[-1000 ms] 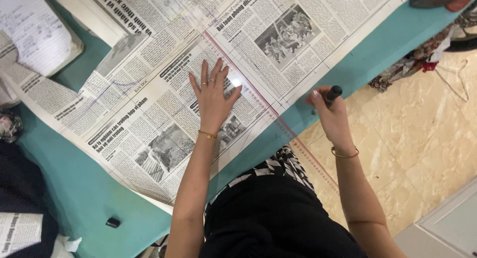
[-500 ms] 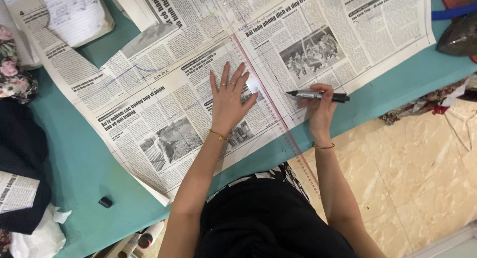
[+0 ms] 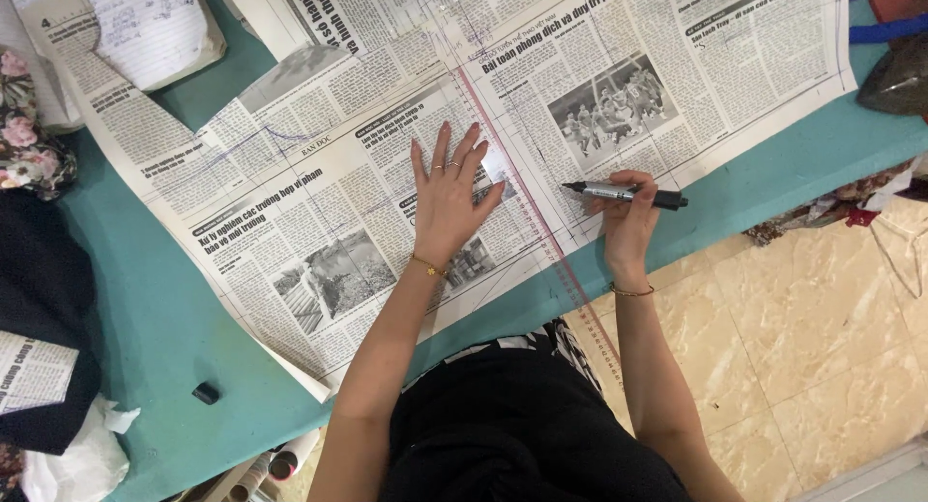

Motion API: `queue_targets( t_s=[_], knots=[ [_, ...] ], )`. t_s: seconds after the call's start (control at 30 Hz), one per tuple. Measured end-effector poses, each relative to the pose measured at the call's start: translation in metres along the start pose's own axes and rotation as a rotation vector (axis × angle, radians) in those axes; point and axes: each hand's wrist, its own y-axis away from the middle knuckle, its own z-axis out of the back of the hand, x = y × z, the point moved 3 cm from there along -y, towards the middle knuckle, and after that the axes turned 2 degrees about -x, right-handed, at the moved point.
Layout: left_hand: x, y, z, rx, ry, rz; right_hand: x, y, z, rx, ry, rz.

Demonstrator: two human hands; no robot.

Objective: The person uses a ruler and a blue pen to draw lines on a newspaper spread out on a table. They then switch to a black marker to draw additional lines and write text on the newspaper, using the ruler as a guide for straight edges.

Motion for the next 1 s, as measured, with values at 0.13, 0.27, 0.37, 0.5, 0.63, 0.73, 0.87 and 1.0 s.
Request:
queue_targets(
  t_s=[0.13,0.27,0.37,0.5,0.63,0.73,0.87,1.0],
  knots=[
    [0.0,0.001,-0.006,0.003,-0.002,-0.004,-0.004,-0.001,0.004,-0.028,-0.002,-0.012],
    [-0.005,-0.006,-0.003,0.023,0.028,0.035,-0.003,-0.002,0.004,-0.062,-0.073,-0.041],
    [-0.008,-0.008,-0.001,0.066,0.034,0.073,-0.001,-0.002,0.004,-0.075,-0.099,-0.053],
    [-0.01,-0.011,-0.002,0.109,0.029,0.138,0.0,-0.003,0.004,-0.081,-0.106,-0.055],
    [-0.018,-0.007,-0.002,0.038,0.035,0.12,0.002,-0.004,0.003,-0.09,-0.127,-0.053],
    [-0.026,-0.001,-0.007,0.018,-0.028,0.104,0.005,-0.003,0.0,-0.096,-0.131,-0.053],
    [-0.033,0.01,-0.015,-0.056,-0.085,0.065,0.005,-0.002,0.0,-0.073,-0.113,-0.035],
    [-0.033,0.015,-0.018,-0.08,-0.107,0.026,0.005,-0.003,-0.001,-0.072,-0.112,-0.036]
  ],
)
